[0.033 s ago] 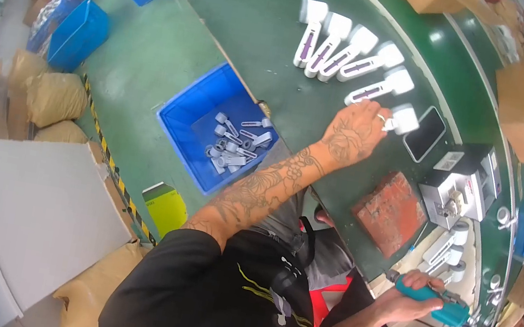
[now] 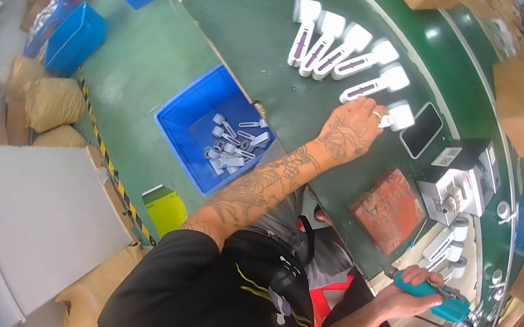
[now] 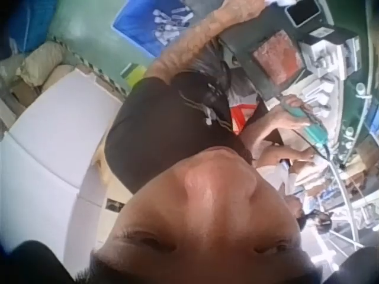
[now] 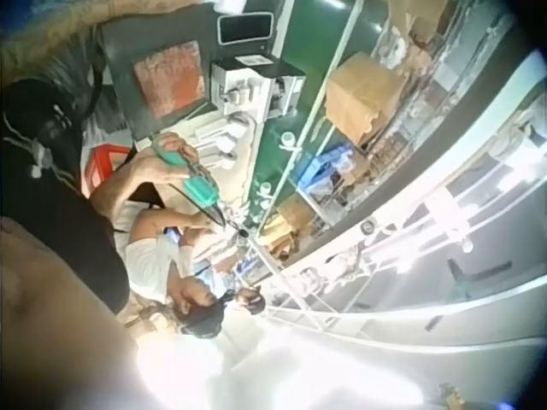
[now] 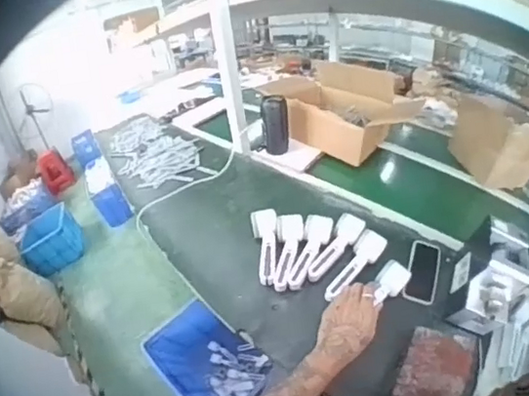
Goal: The person assembles handheld fans by securing plastic casings with screws using an electric screwdriver.
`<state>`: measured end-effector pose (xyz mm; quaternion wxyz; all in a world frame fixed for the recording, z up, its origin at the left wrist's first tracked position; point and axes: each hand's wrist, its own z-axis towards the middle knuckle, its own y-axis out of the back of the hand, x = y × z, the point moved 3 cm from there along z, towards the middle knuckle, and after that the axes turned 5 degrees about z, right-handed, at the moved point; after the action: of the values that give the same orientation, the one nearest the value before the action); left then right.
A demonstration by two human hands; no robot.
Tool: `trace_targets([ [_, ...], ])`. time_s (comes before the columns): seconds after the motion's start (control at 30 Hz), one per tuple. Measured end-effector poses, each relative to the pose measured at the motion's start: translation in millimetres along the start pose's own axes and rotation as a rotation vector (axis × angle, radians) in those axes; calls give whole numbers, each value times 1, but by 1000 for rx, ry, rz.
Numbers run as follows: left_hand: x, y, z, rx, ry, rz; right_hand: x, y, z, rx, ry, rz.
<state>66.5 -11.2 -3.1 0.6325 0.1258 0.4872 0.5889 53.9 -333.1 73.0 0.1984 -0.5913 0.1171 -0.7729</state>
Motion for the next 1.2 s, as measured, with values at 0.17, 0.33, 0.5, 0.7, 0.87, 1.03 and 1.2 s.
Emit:
trace_targets([
  [0.17,0,-10,15,0,-61,114,-6,-3,0,5,-12,-54],
  [0.33,9,-24,28,-119,-116,158,4,7,2,-47,35,-84],
  [0.5,7,-26,28,-111,-160,145,11,28,-4,-82,73,-142],
  [0.7,1,-27,24,-127,-186,198,16,42,-8,-85,88,-149],
  [0.87,-5,-35,28,-139,-242,146,22,46,-11,-115,25,-171],
  [1.03,-109,10,27,-114,-229,-101,19,40,-13,-97,-40,-122],
  [1.2,-239,-66,1,221,-436,-444,26,41,-19,-96,-49,-97],
])
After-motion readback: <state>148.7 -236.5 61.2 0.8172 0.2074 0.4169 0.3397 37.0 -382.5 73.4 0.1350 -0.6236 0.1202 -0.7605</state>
